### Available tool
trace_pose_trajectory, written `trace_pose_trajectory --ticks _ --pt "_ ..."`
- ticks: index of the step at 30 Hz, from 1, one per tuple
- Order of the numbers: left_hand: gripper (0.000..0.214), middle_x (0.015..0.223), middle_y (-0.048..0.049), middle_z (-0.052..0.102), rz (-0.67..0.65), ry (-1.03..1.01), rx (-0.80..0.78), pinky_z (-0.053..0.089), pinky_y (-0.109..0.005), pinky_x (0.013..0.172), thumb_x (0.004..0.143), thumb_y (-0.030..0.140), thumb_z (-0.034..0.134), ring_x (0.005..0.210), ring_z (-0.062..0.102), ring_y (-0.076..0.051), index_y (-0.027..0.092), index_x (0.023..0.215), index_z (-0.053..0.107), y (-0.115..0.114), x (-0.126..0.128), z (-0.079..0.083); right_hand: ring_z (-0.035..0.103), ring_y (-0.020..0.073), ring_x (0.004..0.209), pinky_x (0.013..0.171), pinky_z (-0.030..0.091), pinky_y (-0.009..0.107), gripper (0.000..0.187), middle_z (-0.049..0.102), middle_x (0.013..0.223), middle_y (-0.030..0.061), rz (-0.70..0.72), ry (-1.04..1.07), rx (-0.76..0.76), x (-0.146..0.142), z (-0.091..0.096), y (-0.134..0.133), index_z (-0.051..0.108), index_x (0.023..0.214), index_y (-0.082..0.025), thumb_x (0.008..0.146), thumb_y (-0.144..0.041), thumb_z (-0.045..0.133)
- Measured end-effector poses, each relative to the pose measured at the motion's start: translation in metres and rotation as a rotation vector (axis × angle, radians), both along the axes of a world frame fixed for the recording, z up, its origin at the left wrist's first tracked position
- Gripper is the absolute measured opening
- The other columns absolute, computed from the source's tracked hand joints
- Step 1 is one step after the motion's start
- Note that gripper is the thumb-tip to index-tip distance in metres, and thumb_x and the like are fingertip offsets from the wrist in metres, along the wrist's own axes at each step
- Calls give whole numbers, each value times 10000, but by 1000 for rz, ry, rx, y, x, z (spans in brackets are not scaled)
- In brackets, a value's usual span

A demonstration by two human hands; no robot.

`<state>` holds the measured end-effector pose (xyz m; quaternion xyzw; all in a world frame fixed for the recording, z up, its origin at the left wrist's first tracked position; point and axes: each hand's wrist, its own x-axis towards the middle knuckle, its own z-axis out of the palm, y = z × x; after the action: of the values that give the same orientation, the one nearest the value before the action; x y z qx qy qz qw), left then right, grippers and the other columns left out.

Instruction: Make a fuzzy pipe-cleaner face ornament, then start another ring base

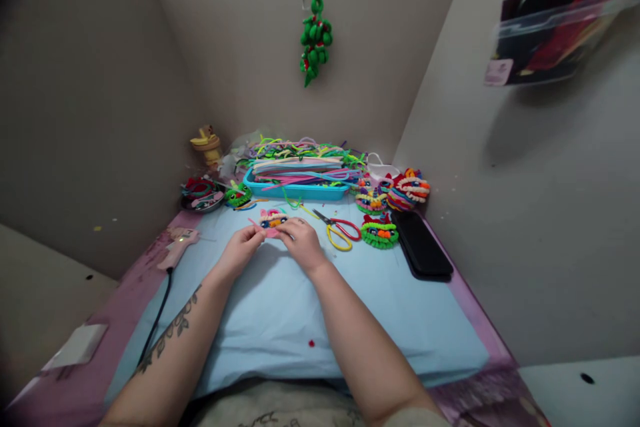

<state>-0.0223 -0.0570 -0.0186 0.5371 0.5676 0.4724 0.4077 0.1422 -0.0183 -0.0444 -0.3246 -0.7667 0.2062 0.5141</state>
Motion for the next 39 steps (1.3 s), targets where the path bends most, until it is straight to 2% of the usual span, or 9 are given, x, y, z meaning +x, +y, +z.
trace_pose_trajectory --ticks 5,15,19,23,29,31,33,36,39 --pt "238 514 56 451 -24 3 -5 265 -222 495 719 382 590 502 365 -96 154 649 583 0 2 -1 639 183 799 782 506 328 109 713 812 59 -13 29 -10 -2 1 -2 726 813 -216 827 -229 619" --pt "240 531 53 456 -32 -8 10 264 -218 496 728 380 598 505 360 -89 149 663 587 1 2 -6 630 192 837 812 496 341 120 704 805 54 -6 43 -36 -1 0 -3 717 797 -223 831 -232 603" --pt "264 546 41 469 0 -5 33 282 -222 510 744 410 579 529 386 -103 154 678 583 2 2 -6 619 179 815 739 505 312 154 690 898 63 -14 45 -81 -3 1 -3 708 926 -217 836 -243 586" --pt "267 590 31 512 22 -5 60 323 -228 564 751 417 575 579 434 -117 157 689 581 3 1 -7 603 161 780 665 504 275 272 659 1017 70 12 52 -178 -5 3 -3 662 1069 -222 802 -243 618" --pt "228 567 37 529 -3 -17 42 320 -228 554 740 360 607 556 441 -108 142 675 622 4 2 -13 618 187 813 814 487 330 77 690 806 43 35 140 -160 -3 5 -6 714 772 -221 786 -229 639" --pt "231 544 42 523 -9 -29 40 314 -227 535 738 363 618 532 436 -104 141 677 631 4 3 -13 622 190 813 822 486 338 73 692 785 40 28 161 -179 -3 5 -6 712 740 -225 775 -232 649" --pt "246 538 43 528 3 -46 53 320 -227 528 746 379 616 523 442 -103 142 685 631 4 4 -13 623 192 830 810 493 340 83 694 824 49 6 188 -200 -6 5 -6 717 790 -224 783 -247 638" --pt "275 609 21 588 49 -78 99 366 -232 565 771 413 587 576 499 -118 144 734 628 4 5 -14 626 186 818 739 508 316 193 686 949 72 42 286 -326 -15 3 -7 713 924 -205 752 -281 667" --pt "295 717 -16 650 73 -104 139 415 -246 650 775 426 586 676 559 -142 135 784 636 6 8 -17 632 188 808 732 504 301 213 697 916 68 124 388 -479 -26 0 -10 723 876 -181 711 -312 698"
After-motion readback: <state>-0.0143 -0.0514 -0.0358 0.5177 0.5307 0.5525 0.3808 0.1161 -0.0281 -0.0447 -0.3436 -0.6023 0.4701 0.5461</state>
